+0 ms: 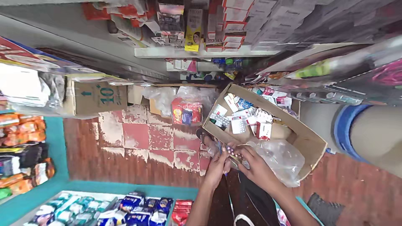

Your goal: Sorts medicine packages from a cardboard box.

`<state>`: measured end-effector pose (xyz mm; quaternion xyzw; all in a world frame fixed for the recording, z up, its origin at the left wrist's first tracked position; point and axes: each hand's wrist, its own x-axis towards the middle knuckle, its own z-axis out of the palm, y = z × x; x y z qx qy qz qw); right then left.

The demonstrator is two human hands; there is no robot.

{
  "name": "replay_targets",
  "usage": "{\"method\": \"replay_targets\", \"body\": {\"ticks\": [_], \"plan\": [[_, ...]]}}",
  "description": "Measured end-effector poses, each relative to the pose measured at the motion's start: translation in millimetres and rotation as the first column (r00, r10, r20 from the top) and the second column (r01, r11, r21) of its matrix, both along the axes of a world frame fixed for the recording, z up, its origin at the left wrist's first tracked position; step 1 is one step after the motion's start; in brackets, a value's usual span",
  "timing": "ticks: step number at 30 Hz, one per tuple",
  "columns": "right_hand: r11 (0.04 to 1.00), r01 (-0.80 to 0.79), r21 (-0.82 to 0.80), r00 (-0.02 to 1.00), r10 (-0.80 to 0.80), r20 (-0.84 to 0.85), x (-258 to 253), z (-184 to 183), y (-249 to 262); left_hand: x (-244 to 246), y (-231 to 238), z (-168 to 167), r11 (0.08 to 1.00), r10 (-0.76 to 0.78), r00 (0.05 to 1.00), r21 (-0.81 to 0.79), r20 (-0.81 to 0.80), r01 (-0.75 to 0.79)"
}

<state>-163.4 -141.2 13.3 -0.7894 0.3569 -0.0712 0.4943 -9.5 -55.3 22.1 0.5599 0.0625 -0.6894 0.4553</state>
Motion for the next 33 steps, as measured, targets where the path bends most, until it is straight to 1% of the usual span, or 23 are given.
{"method": "replay_targets", "body": {"ticks": [2, 3, 4, 5, 6, 8, 9, 10, 11, 14, 15, 17, 19, 21, 22, 24, 26, 27, 28, 30, 31, 33], "plan": [[0.977, 0.007, 0.215, 0.999, 0.002, -0.041, -2, -20, -5, 1, 9, -14, 0.985, -0.146, 0.982, 0.115, 0.121, 0.132], [0.948, 0.036, 0.315, 0.998, -0.019, -0.057, -1, -35, -13, 2, 11, -21, 0.963, -0.243, 0.944, 0.168, 0.224, 0.209], [0.921, 0.080, 0.382, 0.996, -0.056, -0.075, 1, -57, -23, 5, 13, -28, 0.929, -0.360, 0.878, 0.209, 0.317, 0.306], [0.889, 0.131, 0.439, 0.989, -0.088, -0.116, 3, -83, -35, 10, 14, -36, 0.891, -0.453, 0.811, 0.227, 0.371, 0.394], [0.866, 0.184, 0.465, 0.979, -0.116, -0.170, 7, -112, -47, 11, 16, -44, 0.852, -0.523, 0.738, 0.230, 0.426, 0.471], [0.871, 0.267, 0.413, 0.954, -0.179, -0.240, 22, -170, -70, 9, 20, -59, 0.726, -0.655, 0.524, 0.259, 0.545, 0.637], [0.870, 0.297, 0.393, 0.942, -0.201, -0.268, 34, -190, -80, 7, 21, -63, 0.654, -0.694, 0.410, 0.279, 0.591, 0.703], [0.866, 0.323, 0.382, 0.933, -0.223, -0.282, 47, -204, -87, 4, 22, -65, 0.597, -0.716, 0.329, 0.297, 0.615, 0.746], [0.861, 0.332, 0.385, 0.931, -0.234, -0.280, 61, -213, -91, 2, 23, -68, 0.559, -0.731, 0.277, 0.315, 0.623, 0.767], [0.857, 0.255, 0.448, 0.956, -0.155, -0.248, 89, -218, -96, -2, 27, -69, 0.497, -0.778, 0.226, 0.356, 0.585, 0.791], [0.877, 0.228, 0.422, 0.957, -0.123, -0.262, 92, -216, -97, -1, 26, -69, 0.483, -0.789, 0.219, 0.359, 0.574, 0.799], [0.951, 0.156, 0.266, 0.932, -0.053, -0.359, 87, -212, -96, 2, 25, -70, 0.455, -0.808, 0.203, 0.366, 0.553, 0.812], [0.990, -0.003, 0.138, 0.877, 0.069, -0.476, 73, -209, -88, 4, 22, -70, 0.427, -0.830, 0.190, 0.377, 0.524, 0.822], [0.978, -0.170, 0.124, 0.788, 0.210, -0.579, 55, -203, -79, 7, 20, -70, 0.405, -0.844, 0.178, 0.383, 0.507, 0.830], [0.973, -0.208, 0.099, 0.758, 0.224, -0.613, 45, -204, -73, 7, 20, -71, 0.397, -0.848, 0.173, 0.385, 0.500, 0.833], [0.974, -0.212, 0.079, 0.706, 0.208, -0.677, 26, -203, -66, 5, 20, -70, 0.387, -0.851, 0.160, 0.393, 0.500, 0.834], [0.978, -0.178, 0.107, 0.657, 0.199, -0.727, 15, -198, -64, 1, 22, -70, 0.391, -0.846, 0.148, 0.406, 0.512, 0.826], [0.983, -0.160, 0.087, 0.664, 0.173, -0.727, 11, -197, -64, -2, 23, -71, 0.394, -0.843, 0.145, 0.411, 0.518, 0.822], [0.988, -0.150, 0.042, 0.693, 0.136, -0.708, 9, -196, -65, -4, 23, -71, 0.401, -0.838, 0.144, 0.415, 0.526, 0.817], [0.984, -0.147, -0.098, 0.797, 0.059, -0.602, 13, -198, -71, -7, 23, -70, 0.415, -0.831, 0.150, 0.419, 0.535, 0.808], [0.977, -0.150, -0.152, 0.846, 0.047, -0.530, 20, -202, -79, -7, 22, -70, 0.419, -0.828, 0.151, 0.418, 0.540, 0.806], [0.958, -0.214, -0.191, 0.881, 0.104, -0.462, 40, -213, -99, -8, 23, -71, 0.425, -0.818, 0.146, 0.414, 0.556, 0.805]]}}
